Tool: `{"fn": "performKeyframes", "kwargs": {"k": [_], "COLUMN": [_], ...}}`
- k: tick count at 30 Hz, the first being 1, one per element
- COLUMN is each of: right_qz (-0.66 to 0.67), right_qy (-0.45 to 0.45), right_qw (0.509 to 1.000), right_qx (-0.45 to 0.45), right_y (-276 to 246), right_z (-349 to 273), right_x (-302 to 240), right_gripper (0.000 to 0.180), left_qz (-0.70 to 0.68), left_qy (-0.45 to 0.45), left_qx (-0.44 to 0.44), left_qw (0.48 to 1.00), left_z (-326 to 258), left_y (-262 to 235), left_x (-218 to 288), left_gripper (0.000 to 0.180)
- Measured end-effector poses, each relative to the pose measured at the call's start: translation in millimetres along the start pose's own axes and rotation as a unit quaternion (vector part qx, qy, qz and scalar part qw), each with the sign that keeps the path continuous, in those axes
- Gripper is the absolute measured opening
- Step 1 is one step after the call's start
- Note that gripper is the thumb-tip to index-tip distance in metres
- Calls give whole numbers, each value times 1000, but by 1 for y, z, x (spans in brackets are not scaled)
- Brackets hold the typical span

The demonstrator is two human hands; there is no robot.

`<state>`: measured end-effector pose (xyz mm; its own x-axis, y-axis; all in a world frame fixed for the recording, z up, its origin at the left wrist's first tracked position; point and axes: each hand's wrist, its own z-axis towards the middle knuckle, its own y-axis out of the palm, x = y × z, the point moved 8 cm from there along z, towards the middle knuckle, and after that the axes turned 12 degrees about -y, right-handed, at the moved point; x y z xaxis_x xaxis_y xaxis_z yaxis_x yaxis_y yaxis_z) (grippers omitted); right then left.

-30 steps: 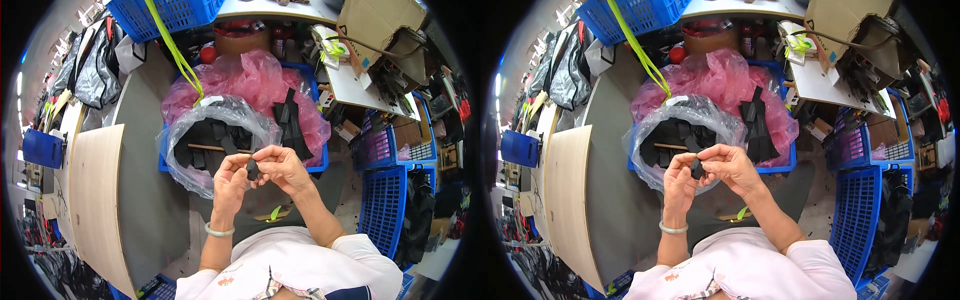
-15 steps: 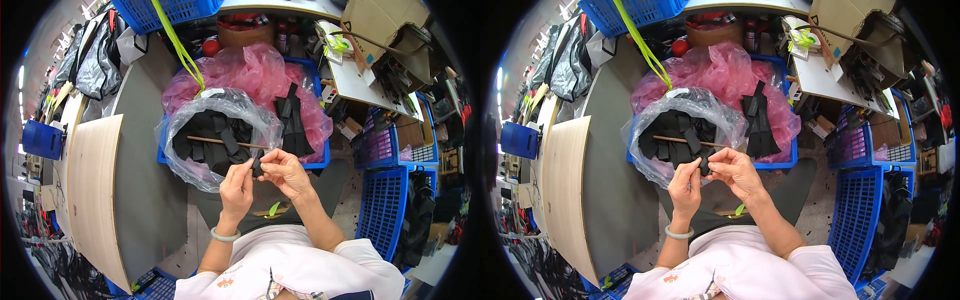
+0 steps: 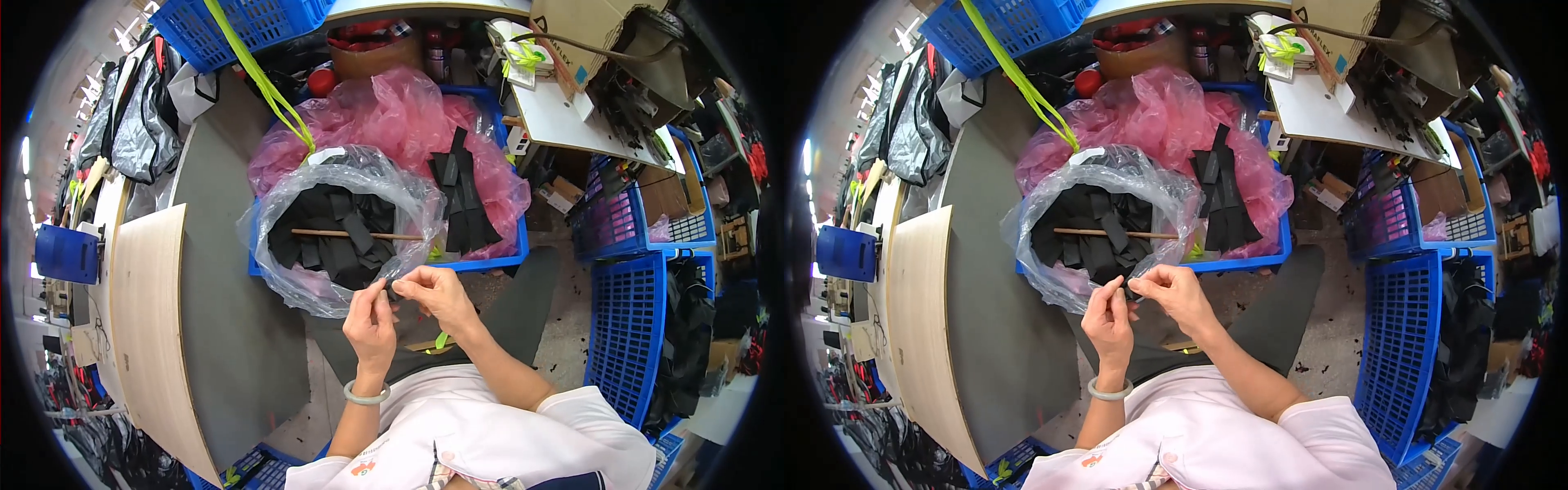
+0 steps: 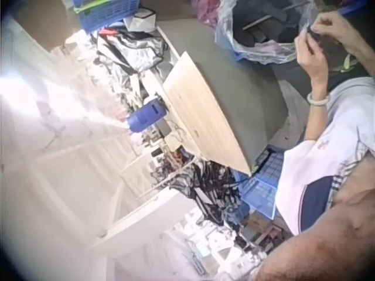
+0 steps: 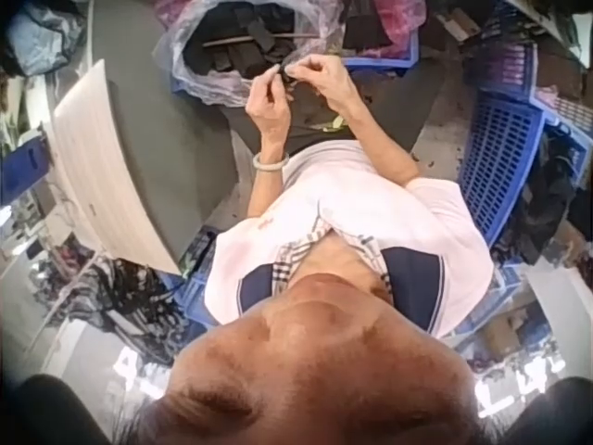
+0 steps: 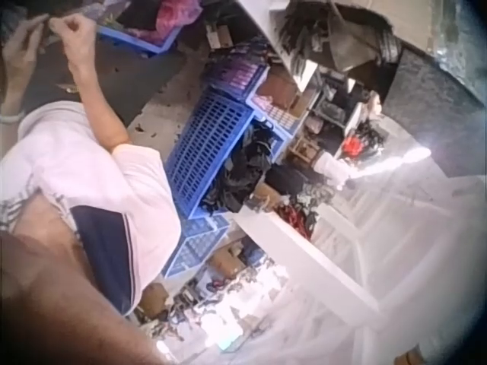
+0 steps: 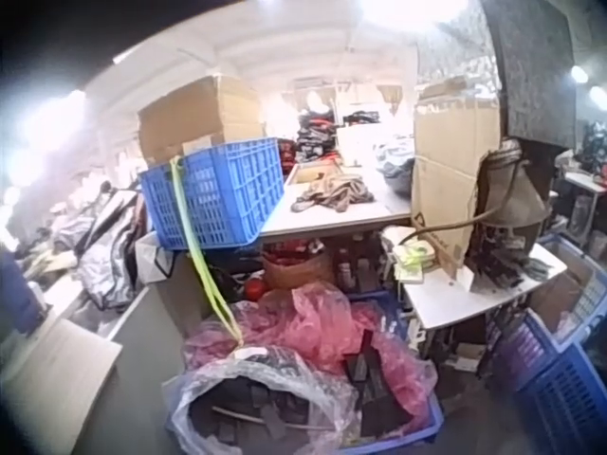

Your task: Folding and checking black fabric components at a workstation in a factory setting.

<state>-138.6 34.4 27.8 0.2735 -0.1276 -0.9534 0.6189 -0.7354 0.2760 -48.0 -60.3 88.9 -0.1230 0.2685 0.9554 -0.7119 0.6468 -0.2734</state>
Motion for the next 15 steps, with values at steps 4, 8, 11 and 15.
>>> {"fn": "performKeyframes", "kwargs": {"k": [4,8,11,15], "right_qz": [176,273,306,260], "right_qy": [85,148,146,115], "right_qw": [980,951,940,958], "right_qx": [23,3,52,38], "right_y": [-3,-1,-1,-10], "right_z": [-10,-17,-15,-2], "right_x": [13,25,28,37], "right_gripper": [17,15,17,17], "left_qz": [-3,41,113,40], "left_qy": [24,3,48,-77], "left_qx": [-41,-96,-31,-30], "left_qw": [999,995,992,996], "left_z": [-5,-7,-8,-3], "left_y": [6,13,11,12], "left_x": [4,-3,-3,-38], "left_gripper": [21,19,15,12]}}
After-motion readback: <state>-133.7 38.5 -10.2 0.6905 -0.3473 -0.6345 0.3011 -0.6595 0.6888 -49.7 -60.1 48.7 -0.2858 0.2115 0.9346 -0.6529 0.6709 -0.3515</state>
